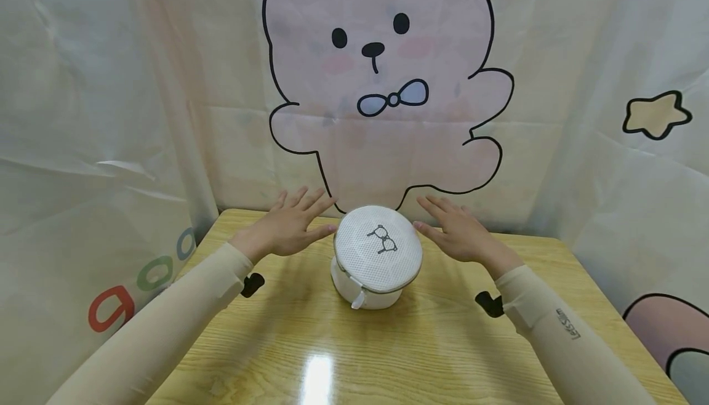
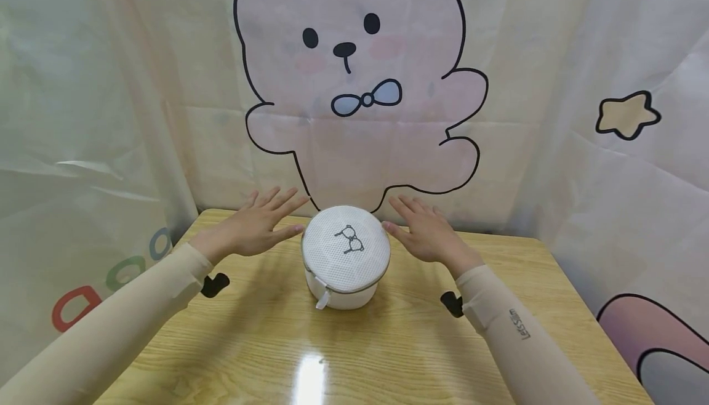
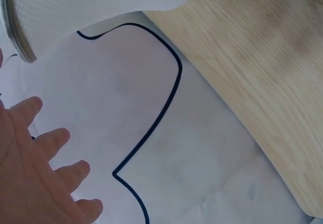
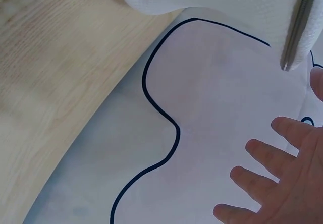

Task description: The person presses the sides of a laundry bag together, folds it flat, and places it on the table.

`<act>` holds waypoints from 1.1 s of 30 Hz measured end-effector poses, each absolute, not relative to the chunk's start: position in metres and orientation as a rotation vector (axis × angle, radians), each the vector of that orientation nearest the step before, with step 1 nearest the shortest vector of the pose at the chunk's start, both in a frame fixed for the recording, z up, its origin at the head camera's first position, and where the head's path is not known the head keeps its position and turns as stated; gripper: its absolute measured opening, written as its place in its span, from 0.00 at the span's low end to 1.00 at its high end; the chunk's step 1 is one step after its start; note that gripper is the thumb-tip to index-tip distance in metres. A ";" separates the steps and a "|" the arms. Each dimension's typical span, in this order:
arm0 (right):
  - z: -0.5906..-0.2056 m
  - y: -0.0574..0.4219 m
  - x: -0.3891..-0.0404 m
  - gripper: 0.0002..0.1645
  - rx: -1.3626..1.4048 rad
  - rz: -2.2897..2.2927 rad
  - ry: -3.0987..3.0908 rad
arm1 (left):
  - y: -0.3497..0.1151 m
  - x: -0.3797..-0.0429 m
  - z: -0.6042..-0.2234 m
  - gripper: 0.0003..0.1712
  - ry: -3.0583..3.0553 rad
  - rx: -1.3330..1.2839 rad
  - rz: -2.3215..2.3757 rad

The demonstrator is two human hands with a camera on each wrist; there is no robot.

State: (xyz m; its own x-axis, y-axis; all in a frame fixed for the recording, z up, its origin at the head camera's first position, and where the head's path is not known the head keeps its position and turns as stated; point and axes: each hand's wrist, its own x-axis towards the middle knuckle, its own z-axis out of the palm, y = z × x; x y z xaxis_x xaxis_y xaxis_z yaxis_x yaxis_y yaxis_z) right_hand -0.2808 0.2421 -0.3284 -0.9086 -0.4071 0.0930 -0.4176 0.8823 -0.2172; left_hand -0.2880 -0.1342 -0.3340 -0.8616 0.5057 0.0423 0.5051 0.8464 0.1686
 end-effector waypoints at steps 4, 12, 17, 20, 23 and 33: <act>-0.325 0.240 -0.278 0.44 0.671 0.363 -2.999 | -0.131 -0.284 -0.331 0.42 3.020 0.844 0.277; -0.322 0.240 -0.274 0.44 0.691 0.362 -2.995 | -0.124 -0.277 -0.325 0.42 3.016 0.891 0.261; -0.319 0.238 -0.270 0.44 0.704 0.363 -2.988 | -0.120 -0.273 -0.321 0.43 3.007 0.921 0.260; -0.317 0.236 -0.268 0.43 0.718 0.364 -2.979 | -0.117 -0.271 -0.320 0.43 3.001 0.921 0.246; -0.316 0.234 -0.266 0.43 0.734 0.362 -2.969 | -0.115 -0.269 -0.319 0.43 2.998 0.926 0.241; -0.312 0.227 -0.261 0.43 0.766 0.335 -2.956 | -0.108 -0.265 -0.318 0.44 2.997 0.975 0.237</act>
